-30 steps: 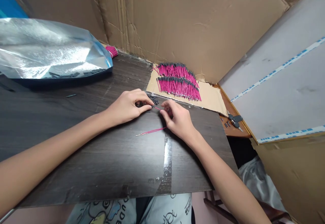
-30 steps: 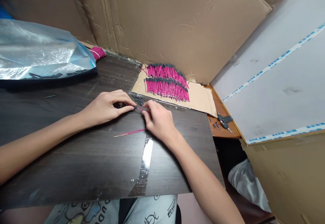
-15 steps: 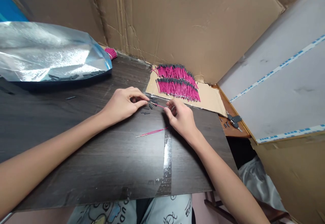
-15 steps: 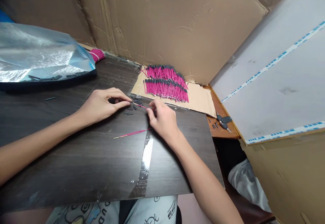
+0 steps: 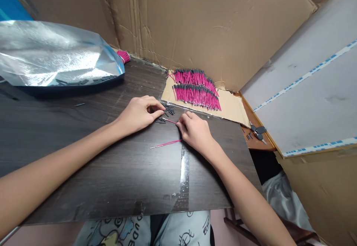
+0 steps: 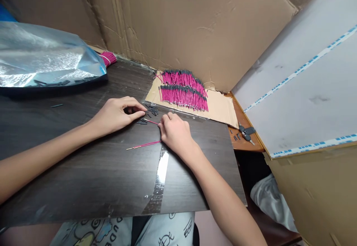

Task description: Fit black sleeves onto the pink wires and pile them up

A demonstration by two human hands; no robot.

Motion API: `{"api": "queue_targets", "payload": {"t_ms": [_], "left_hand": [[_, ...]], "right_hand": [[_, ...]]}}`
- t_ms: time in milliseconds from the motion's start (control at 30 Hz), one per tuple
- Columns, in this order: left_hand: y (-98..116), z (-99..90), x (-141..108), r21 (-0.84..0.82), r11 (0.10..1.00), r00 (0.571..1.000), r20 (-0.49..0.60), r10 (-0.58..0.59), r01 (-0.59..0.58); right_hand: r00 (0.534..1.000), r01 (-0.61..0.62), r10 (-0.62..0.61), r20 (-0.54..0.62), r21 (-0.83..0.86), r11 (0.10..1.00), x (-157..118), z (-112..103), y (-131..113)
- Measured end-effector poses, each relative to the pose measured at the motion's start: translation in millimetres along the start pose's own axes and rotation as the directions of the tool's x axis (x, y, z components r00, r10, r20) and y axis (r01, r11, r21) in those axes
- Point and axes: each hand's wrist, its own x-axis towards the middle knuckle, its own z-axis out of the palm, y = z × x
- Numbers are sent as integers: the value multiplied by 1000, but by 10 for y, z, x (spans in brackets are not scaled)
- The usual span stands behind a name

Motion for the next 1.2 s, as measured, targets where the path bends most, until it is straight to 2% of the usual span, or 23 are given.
{"api": "queue_targets", "payload": {"t_ms": [133, 367, 867, 1000, 1200], "left_hand": [[-1, 6, 3, -5, 1000, 1000, 4, -17, 17], [39, -16, -3, -26, 1000, 1000, 18, -16, 16], [-2, 6, 1, -48, 999, 999, 35, -4, 5], [8, 8, -11, -30, 998, 998, 27, 54, -54], [29, 24, -32, -14, 975, 975, 3, 222, -222]], "right_hand": [[1000, -21, 20, -10, -62, 998, 2, 31, -5], [994, -95, 97, -59, 41, 995, 12, 35, 60], [995, -88, 90, -36, 56, 995, 24, 43, 83], [997, -74, 75, -36, 17, 997, 20, 45, 81], [997, -61, 61, -46, -11, 998, 22, 46, 73]]}}
